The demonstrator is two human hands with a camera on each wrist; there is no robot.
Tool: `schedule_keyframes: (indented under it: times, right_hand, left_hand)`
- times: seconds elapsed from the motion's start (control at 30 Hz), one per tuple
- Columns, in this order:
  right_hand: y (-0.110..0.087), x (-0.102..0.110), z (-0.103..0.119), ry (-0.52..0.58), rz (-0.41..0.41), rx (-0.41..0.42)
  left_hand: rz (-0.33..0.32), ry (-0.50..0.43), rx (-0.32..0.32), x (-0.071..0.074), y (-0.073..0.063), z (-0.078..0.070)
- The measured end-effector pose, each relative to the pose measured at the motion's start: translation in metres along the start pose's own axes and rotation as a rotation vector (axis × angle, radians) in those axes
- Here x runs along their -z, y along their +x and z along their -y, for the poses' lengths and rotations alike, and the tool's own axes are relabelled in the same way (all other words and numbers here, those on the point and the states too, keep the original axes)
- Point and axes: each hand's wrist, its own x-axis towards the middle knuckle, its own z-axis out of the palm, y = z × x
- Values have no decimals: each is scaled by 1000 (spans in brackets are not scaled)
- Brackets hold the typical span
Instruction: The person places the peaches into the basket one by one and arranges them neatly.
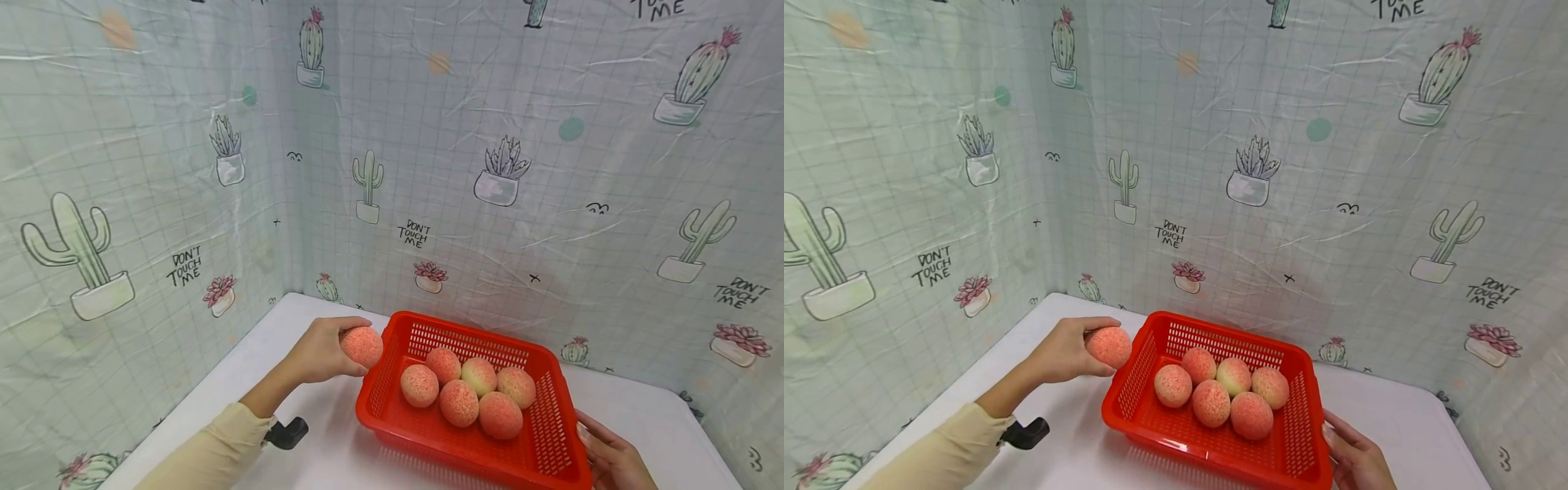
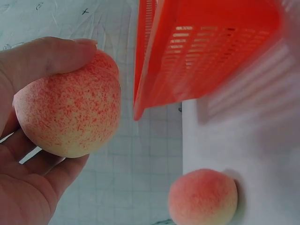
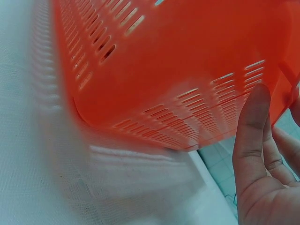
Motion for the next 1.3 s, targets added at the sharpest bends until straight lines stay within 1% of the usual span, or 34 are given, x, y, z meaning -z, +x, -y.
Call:
schedule_keyframes:
  times: [0.03,0.2,0.27,0.37,0.43,0.5,0.6,0.7,0.93,1.1,1.23,1.3]
  right_hand:
    - [0,0,0,0,9,1]
    - [0,1,0,18,-1,-4]
    - [0,0,0,24,8,-2]
    - [0,0,0,26,19,-3]
    - [0,0,-1,23,25,0]
    - [0,-1,-1,22,15,-1]
    - [0,-1,-2,20,3,4]
    - [0,-1,-3,13,-6,5]
    - [1,-1,-5,0,-17,8]
    - [2,-1,-5,8,-16,10]
    - [3,-1,-5,-1,-15,8]
    - [3,-1,-5,-8,-14,7]
  left_hand:
    - [10,-4,-4,-2,1,-2]
    - [59,-11,-21,-12,7,-10]
    - [76,-17,-22,-16,8,-12]
    - [100,1,-24,-20,11,-13]
    - [114,17,-35,-23,12,-13]
    - [129,28,-55,-26,13,-14]
    - [153,24,-84,-29,15,-15]
    - [181,21,-97,-33,17,-15]
    - [217,53,-110,-43,22,-17]
    - [249,53,-103,-49,25,-19]
    - [254,55,-92,-55,26,-20]
    - [255,62,-97,-57,26,-21]
